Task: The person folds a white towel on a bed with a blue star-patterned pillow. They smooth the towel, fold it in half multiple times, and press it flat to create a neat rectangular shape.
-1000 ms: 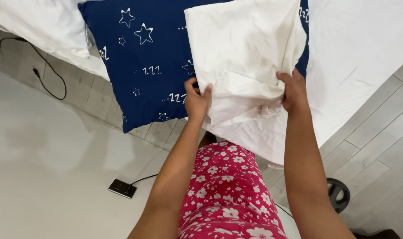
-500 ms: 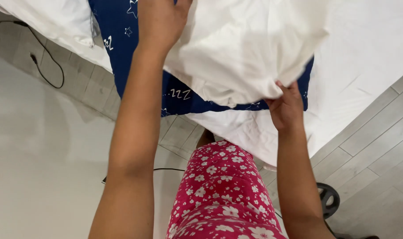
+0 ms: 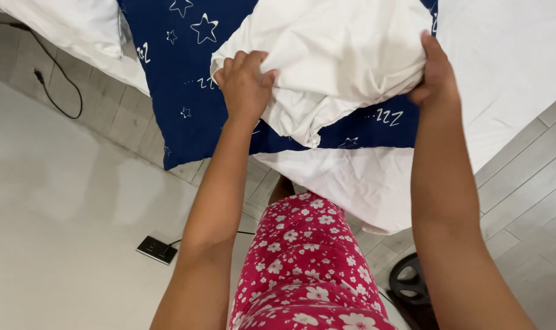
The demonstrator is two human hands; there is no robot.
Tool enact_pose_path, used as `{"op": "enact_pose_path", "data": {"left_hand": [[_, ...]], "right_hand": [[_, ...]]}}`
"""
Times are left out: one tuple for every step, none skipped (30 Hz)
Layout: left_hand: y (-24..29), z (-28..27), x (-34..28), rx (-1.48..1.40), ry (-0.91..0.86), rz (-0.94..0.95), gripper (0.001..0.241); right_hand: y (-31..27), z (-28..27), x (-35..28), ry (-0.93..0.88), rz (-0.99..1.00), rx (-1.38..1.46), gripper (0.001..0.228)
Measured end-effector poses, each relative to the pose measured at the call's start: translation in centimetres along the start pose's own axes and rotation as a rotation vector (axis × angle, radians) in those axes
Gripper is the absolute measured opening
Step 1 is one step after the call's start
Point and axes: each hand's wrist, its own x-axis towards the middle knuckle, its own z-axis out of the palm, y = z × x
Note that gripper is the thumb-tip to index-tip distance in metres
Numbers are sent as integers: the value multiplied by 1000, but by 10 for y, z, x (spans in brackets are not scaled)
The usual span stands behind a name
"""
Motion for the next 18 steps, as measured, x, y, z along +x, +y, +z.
{"op": "enact_pose_path", "data": {"left_hand": [[1, -3, -3, -56, -32, -17, 41], [7, -19, -16, -56, -30, -20, 41], [13, -35, -29, -181, -9, 106, 35], [20, -51, -43, -308, 10, 232, 31], [21, -54, -62, -309, 10, 229, 31], [21, -58, -80, -331, -45, 261, 26], [22, -62, -98, -353, -100, 293, 22], [14, -55, -112, -350, -97, 291, 22], [5, -49, -127, -214, -148, 276, 27], [-3, -41, -141, -79, -197, 261, 36], [-9, -26, -149, -78, -194, 260, 36], [-14, -11, -156, -311, -113, -58, 36], [-20, 4, -164, -539, -31, -379, 43], [-12, 13, -157, -538, -27, -381, 43], [-5, 23, -150, -797, -81, -684, 47], [2, 31, -143, -1055, -135, -988, 54], [8, 39, -140, -1056, -131, -988, 54], [15, 47, -134, -1134, -144, -992, 61]], "right_hand": [[-7, -5, 12, -119, 47, -45, 69], [-15, -1, 10, -121, 49, -47, 69], [-24, 4, 7, -142, -32, -87, 69], [-33, 7, 4, -162, -113, -126, 73], [-40, 15, -8, -161, -111, -128, 73], [-46, 25, -19, -54, -165, -73, 79], [-53, 35, -30, 51, -223, -18, 88], [-55, 23, -24, 48, -221, -18, 88], [-56, 11, -19, 23, -216, -30, 87], [-57, -1, -13, -1, -212, -42, 86], [-57, -7, -10, -4, -213, -43, 86], [-56, -12, -8, -81, -176, 9, 79], [-55, -18, -6, -158, -141, 60, 73], [-55, -2, -16, -161, -139, 59, 73], [-54, 13, -27, -77, -23, 61, 68], [-54, 29, -38, 3, 93, 62, 68], [-52, 34, -38, -1, 94, 61, 68], [-52, 40, -37, 30, 97, -143, 63]]}}
